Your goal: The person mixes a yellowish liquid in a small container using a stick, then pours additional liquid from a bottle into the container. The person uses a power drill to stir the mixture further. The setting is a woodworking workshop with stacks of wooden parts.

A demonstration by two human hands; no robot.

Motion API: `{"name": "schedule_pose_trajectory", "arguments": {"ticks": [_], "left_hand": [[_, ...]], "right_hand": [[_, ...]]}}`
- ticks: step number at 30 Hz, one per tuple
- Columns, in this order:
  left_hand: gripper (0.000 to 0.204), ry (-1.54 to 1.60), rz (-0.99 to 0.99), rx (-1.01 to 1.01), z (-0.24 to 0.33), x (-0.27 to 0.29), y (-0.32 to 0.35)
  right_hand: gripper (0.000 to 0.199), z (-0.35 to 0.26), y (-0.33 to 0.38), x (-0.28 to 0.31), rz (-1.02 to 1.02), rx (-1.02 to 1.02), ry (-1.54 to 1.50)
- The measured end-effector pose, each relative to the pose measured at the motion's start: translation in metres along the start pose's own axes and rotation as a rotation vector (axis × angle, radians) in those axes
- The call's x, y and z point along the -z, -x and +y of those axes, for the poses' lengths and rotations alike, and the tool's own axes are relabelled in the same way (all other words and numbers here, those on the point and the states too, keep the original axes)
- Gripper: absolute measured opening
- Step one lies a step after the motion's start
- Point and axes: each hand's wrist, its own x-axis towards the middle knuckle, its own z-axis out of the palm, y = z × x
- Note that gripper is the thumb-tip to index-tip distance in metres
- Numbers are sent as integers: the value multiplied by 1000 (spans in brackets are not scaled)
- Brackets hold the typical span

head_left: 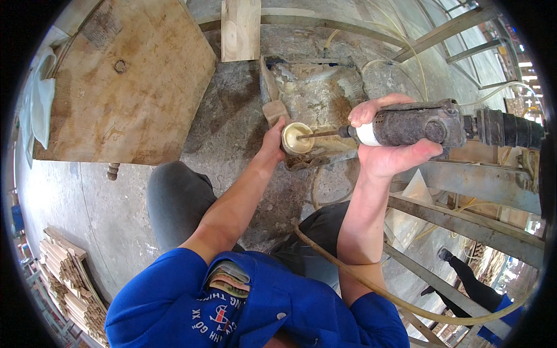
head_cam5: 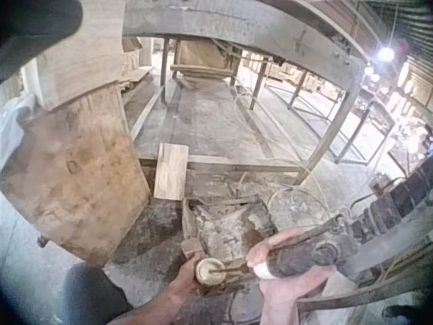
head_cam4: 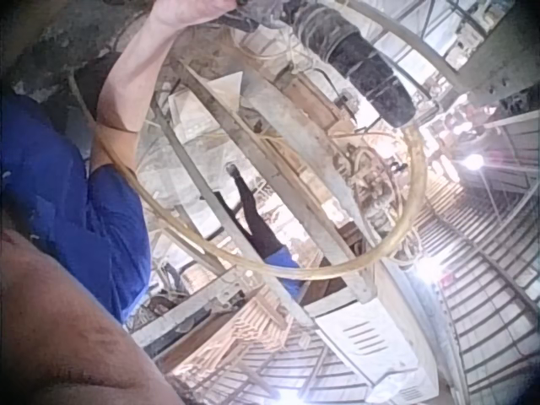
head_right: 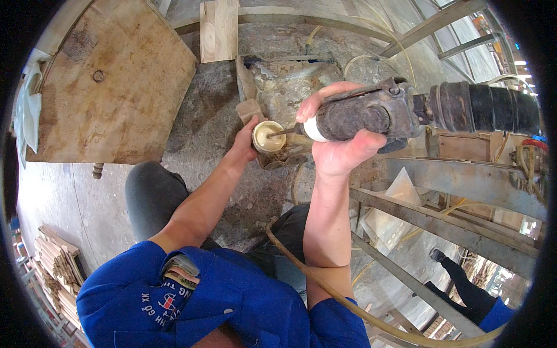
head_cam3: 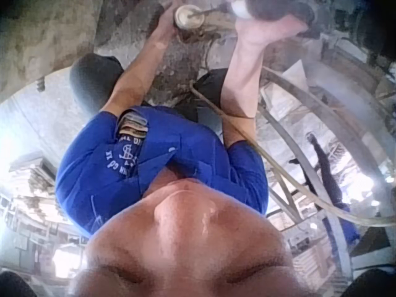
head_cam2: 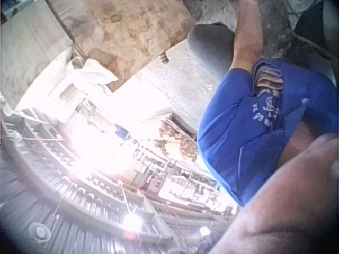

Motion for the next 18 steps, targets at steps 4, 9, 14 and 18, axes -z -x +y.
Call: {"name": "schedule_pose_trajectory", "arguments": {"ticks": [4,9,14,18], "left_hand": [[43,-2,-9,19,0,5,-3],[40,-36,-43,-33,-1,8,-7],[39,-122,-89,-67,1,14,-9],[38,-117,-96,29,3,17,-7]], "right_hand": [[93,0,0,1,4,-6,0],[91,1,-2,2,19,-45,-23],[89,2,-6,7,84,-22,65],[88,1,-9,17,157,-37,69]]}}
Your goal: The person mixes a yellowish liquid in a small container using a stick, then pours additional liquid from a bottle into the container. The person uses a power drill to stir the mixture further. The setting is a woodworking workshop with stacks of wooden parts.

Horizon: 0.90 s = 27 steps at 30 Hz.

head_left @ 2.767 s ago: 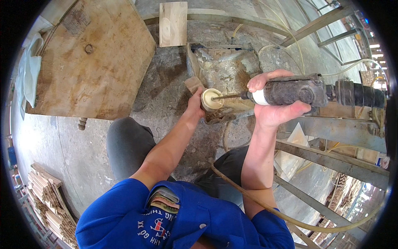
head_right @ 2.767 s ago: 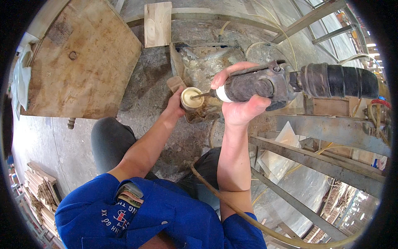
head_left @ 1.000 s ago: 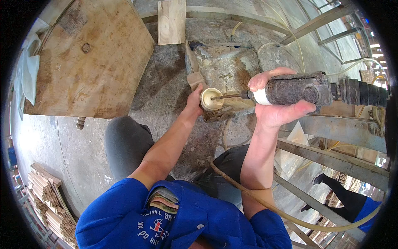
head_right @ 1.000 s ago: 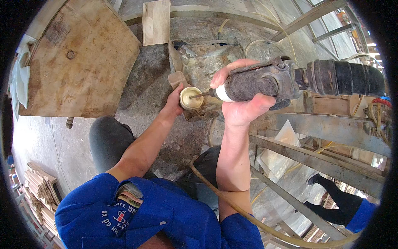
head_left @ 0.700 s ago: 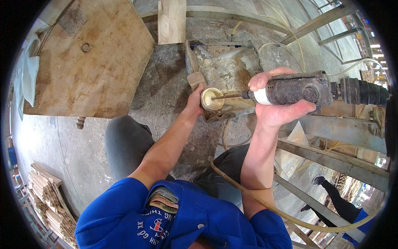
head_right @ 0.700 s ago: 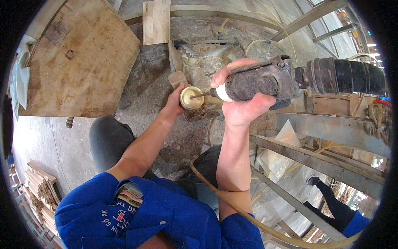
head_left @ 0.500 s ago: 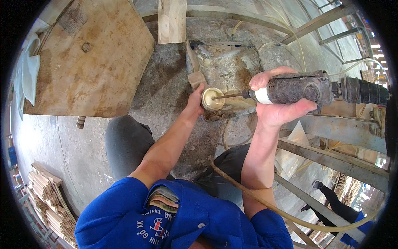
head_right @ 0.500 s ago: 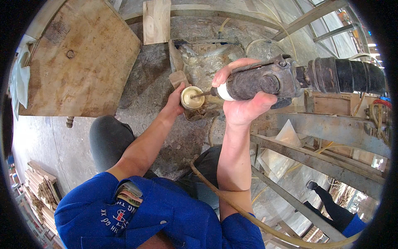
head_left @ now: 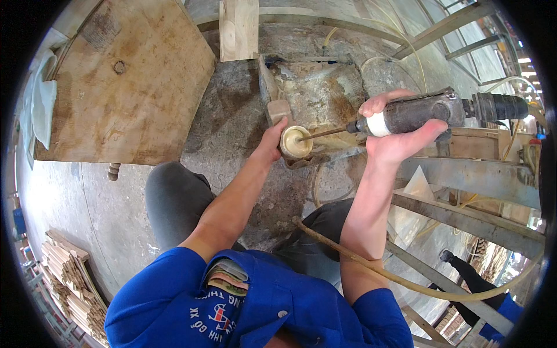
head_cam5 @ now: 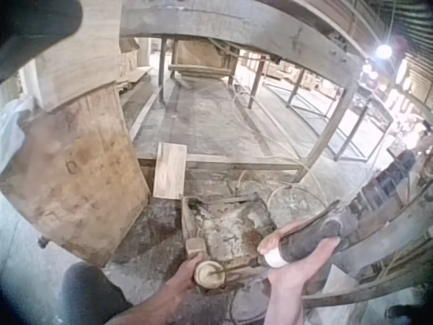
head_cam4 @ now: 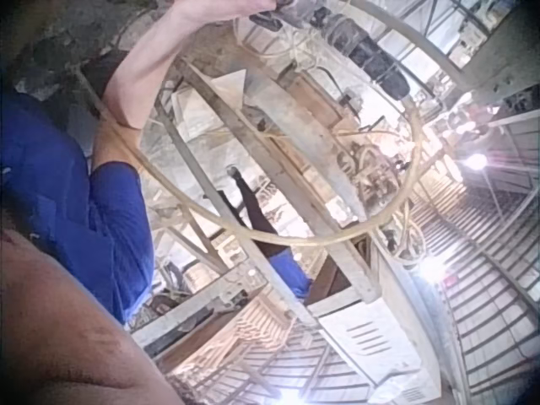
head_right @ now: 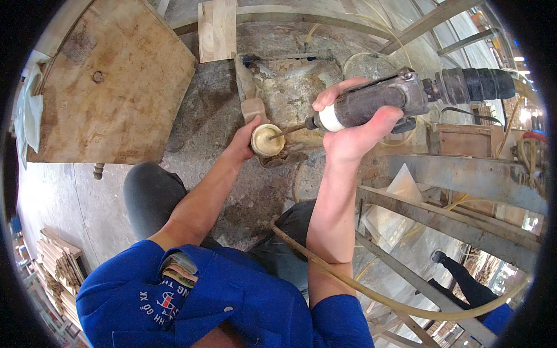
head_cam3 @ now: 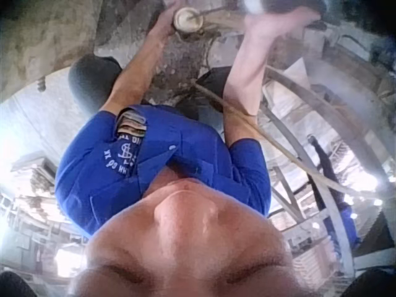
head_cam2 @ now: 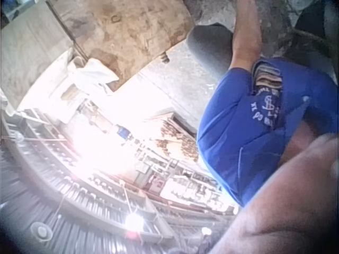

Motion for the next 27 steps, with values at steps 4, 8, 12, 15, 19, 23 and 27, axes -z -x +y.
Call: {"name": "schedule_pose_trajectory", "arguments": {"ticks": [4,8,12,15,19,23,27], "left_hand": [[38,63,67,2,0,0,-1],[38,71,139,-63,-1,0,-2],[37,87,92,-53,2,6,-5],[36,104,58,-61,4,14,-10],[39,87,32,-78,7,20,-14],[40,84,-4,-119,7,24,-15],[41,100,-15,-134,6,24,-16]], "right_hand": [[87,1,-3,4,46,-1,-30],[84,5,-4,6,93,-31,-102],[83,7,-6,4,56,-22,-92],[82,7,-7,3,32,-11,-100],[80,10,-7,6,-1,-18,-124],[80,11,-8,6,32,-17,-144],[80,10,-7,6,11,19,-130]]}}
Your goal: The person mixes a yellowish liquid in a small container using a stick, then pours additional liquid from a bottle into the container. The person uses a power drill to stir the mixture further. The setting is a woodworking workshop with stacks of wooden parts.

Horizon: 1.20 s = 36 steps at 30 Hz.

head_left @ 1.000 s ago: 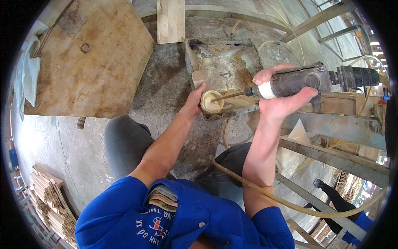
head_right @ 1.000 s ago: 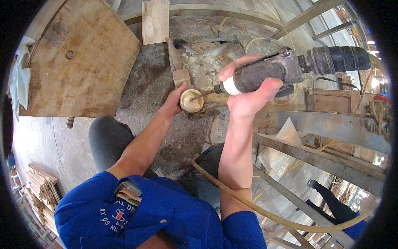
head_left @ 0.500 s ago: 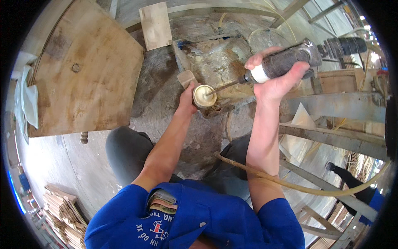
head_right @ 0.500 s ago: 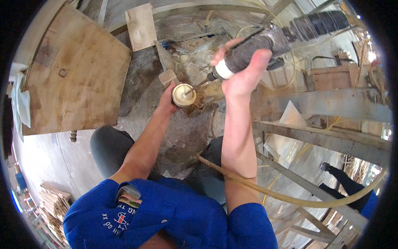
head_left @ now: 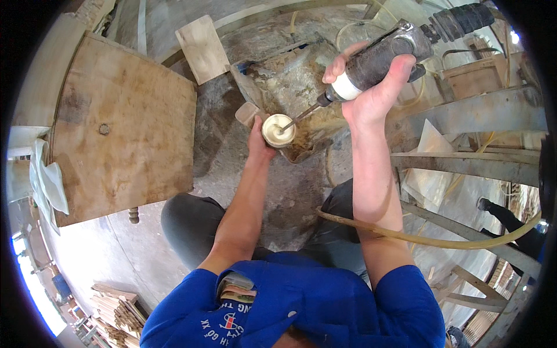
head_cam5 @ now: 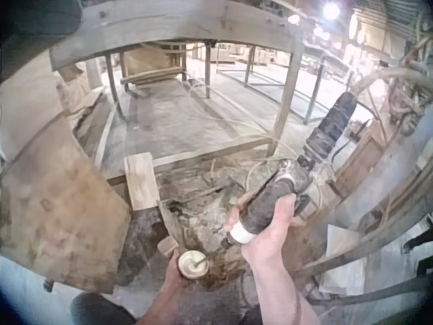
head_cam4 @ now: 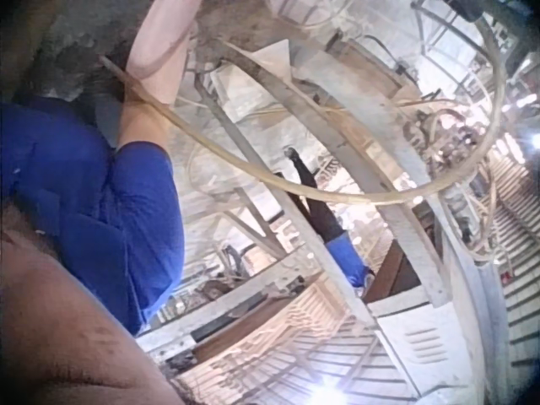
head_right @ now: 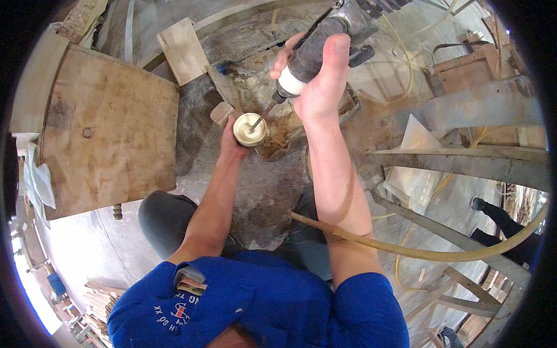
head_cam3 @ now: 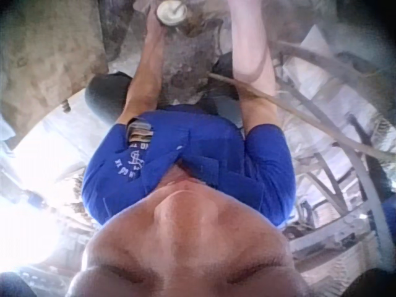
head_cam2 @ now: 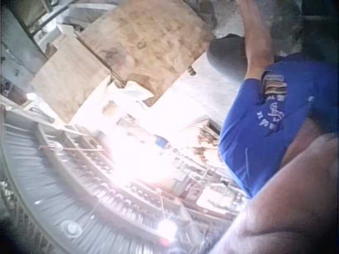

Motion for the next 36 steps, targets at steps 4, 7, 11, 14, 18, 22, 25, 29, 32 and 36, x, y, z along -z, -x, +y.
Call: {"name": "schedule_pose_trajectory", "arguments": {"ticks": [4,7,11,14,18,22,25,29,32,36], "left_hand": [[43,-5,-9,-5,-2,-6,3],[43,32,29,-4,-3,-8,3],[44,30,3,-8,-3,-9,4],[43,23,5,-3,-3,-11,5],[44,-5,22,-3,-2,-12,6],[46,-18,-6,10,-2,-13,7],[47,16,-17,12,-1,-11,5],[48,12,-47,-1,0,-7,3],[49,2,-23,-32,1,-5,2],[51,6,6,-76,1,-10,5]], "right_hand": [[80,0,1,1,21,2,-21],[80,-2,3,-3,36,8,-12],[80,-2,5,-4,12,41,-7],[79,-2,6,-5,-3,61,16],[80,-1,7,-7,-16,85,25],[79,0,8,-9,-24,99,19],[79,-1,9,-11,-19,97,26],[79,-1,10,-14,-11,92,18],[79,-1,11,-15,-22,73,-23],[80,-1,12,-14,-29,83,24]]}}
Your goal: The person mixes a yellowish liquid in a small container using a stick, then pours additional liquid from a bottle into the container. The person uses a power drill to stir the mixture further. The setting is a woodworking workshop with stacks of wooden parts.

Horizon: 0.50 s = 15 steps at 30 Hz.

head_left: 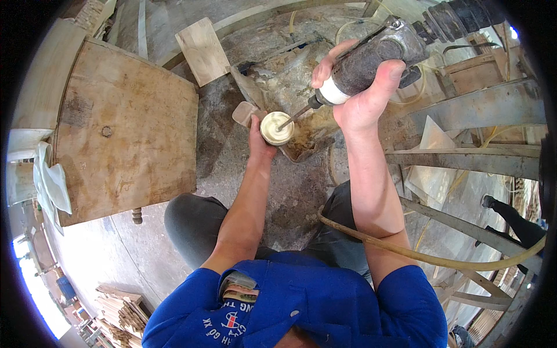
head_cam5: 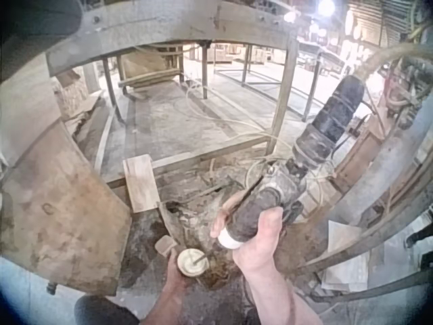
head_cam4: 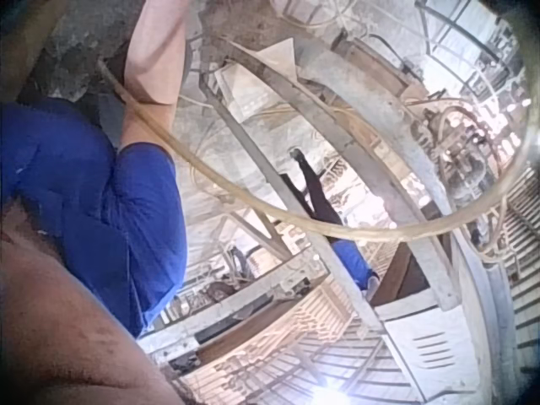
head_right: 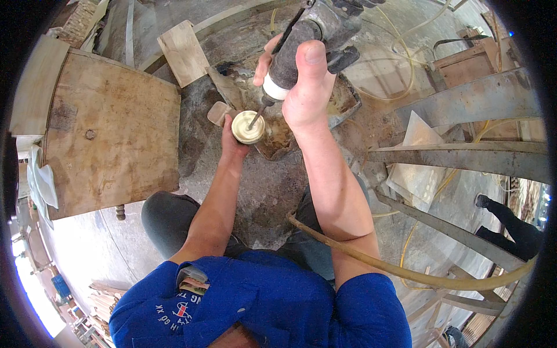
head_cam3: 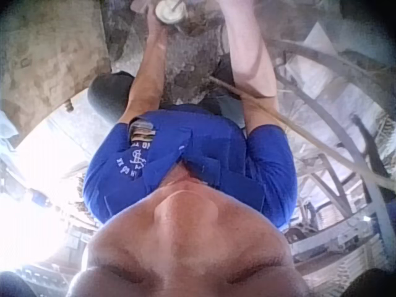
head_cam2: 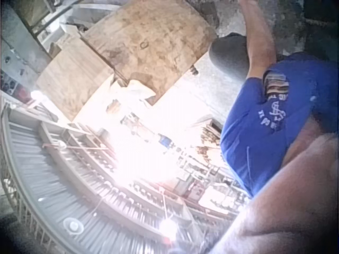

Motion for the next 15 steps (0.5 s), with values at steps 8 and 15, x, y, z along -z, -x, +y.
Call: {"name": "schedule_pose_trajectory", "arguments": {"ticks": [8,15], "left_hand": [[53,61,-55,94,1,4,2],[55,106,-4,-14,-2,3,5]], "right_hand": [[84,0,2,1,-50,-26,-7],[88,-3,7,-8,-133,-46,1]]}}
